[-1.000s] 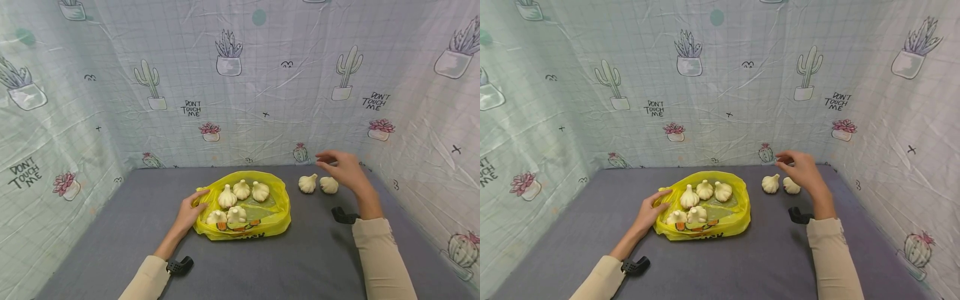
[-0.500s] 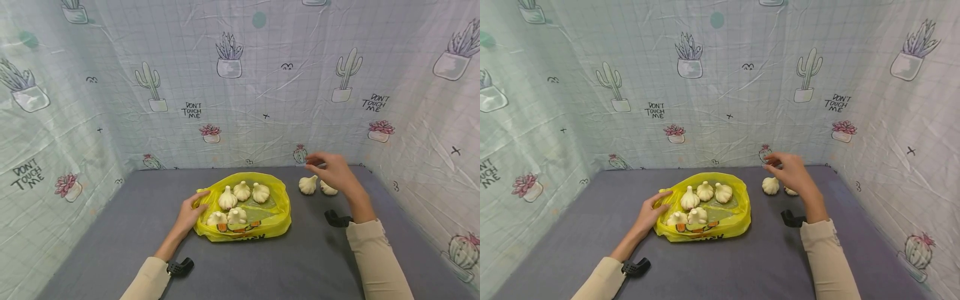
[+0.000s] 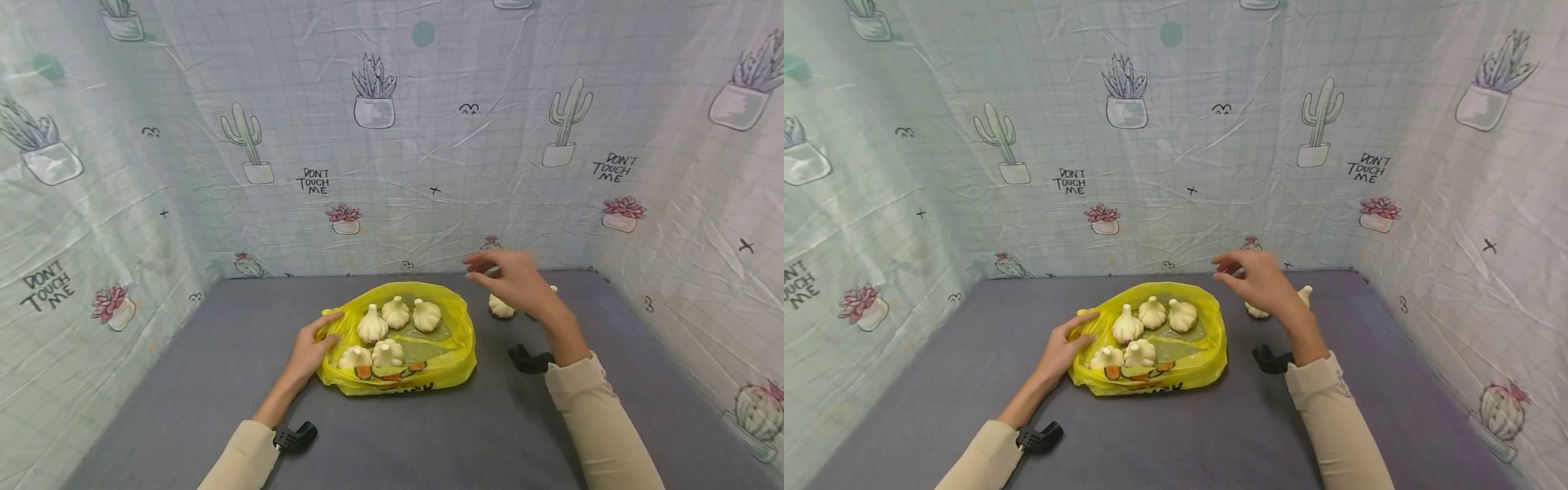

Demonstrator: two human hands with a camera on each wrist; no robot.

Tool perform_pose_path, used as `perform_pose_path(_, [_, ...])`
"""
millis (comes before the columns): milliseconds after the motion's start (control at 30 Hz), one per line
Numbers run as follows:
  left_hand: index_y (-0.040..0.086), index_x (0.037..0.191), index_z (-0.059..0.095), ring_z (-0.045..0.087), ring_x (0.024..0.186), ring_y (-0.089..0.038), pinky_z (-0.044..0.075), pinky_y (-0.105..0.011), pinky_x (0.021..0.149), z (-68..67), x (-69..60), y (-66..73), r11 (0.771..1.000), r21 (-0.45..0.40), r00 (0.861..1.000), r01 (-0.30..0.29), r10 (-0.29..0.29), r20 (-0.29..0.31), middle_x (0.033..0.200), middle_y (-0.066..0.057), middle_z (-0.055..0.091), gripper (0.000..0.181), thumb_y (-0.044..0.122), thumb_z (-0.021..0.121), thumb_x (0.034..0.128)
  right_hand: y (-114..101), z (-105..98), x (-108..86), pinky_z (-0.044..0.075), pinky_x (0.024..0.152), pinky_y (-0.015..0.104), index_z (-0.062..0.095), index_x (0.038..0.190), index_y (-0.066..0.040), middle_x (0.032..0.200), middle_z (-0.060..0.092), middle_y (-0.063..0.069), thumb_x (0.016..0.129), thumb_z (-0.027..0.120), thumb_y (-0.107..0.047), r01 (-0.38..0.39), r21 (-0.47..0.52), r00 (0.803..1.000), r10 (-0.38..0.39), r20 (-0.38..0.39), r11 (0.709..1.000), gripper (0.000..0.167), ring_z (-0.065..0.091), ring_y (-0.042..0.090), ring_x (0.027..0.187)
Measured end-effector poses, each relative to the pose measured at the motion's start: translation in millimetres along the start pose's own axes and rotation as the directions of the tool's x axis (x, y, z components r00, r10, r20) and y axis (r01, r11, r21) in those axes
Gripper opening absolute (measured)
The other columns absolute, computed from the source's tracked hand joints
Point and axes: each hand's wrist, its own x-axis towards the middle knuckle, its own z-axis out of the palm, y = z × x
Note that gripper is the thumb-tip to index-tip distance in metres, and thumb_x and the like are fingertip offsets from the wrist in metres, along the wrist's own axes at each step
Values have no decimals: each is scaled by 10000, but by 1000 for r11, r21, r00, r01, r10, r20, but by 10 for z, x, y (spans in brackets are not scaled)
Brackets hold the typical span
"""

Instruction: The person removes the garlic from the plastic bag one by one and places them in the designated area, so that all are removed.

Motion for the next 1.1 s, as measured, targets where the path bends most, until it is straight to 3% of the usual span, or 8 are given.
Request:
perform_pose_path(333, [179, 1435, 631, 376, 1530, -299, 320, -550, 1240, -6, -2, 15, 1000, 1, 1000, 13, -13, 5, 1541, -77, 555, 441, 91, 621, 1003, -201, 225, 266, 616, 854, 408, 724, 1250, -54, 1111, 769, 113, 985, 700, -155, 100, -33, 985, -94, 141, 994, 285, 731, 256, 990])
perform_pose_path(533, [177, 1437, 629, 381, 1527, -300, 329, -549, 1233, -4, -1, 10, 1000, 6, 1000, 10, -10, 7, 1543, -83, 552, 444, 87, 620, 1002, -290, 325, 422, 610, 807, 377, 734, 1241, -64, 1066, 787, 84, 985, 701, -174, 125, -96, 966, -99, 238, 987, 280, 745, 224, 953])
perform_pose_path(1100, [171, 1436, 631, 385, 1524, -316, 325, -559, 1233, -5, 4, -1, 1000, 15, 1000, 1, -1, -4, 1534, -86, 563, 447, 84, 618, 998, -326, 571, 756, 606, 887, 392, 745, 1225, -52, 1114, 783, 103, 989, 660, -131, 179, -119, 879, -104, 466, 977, 263, 745, 251, 1021])
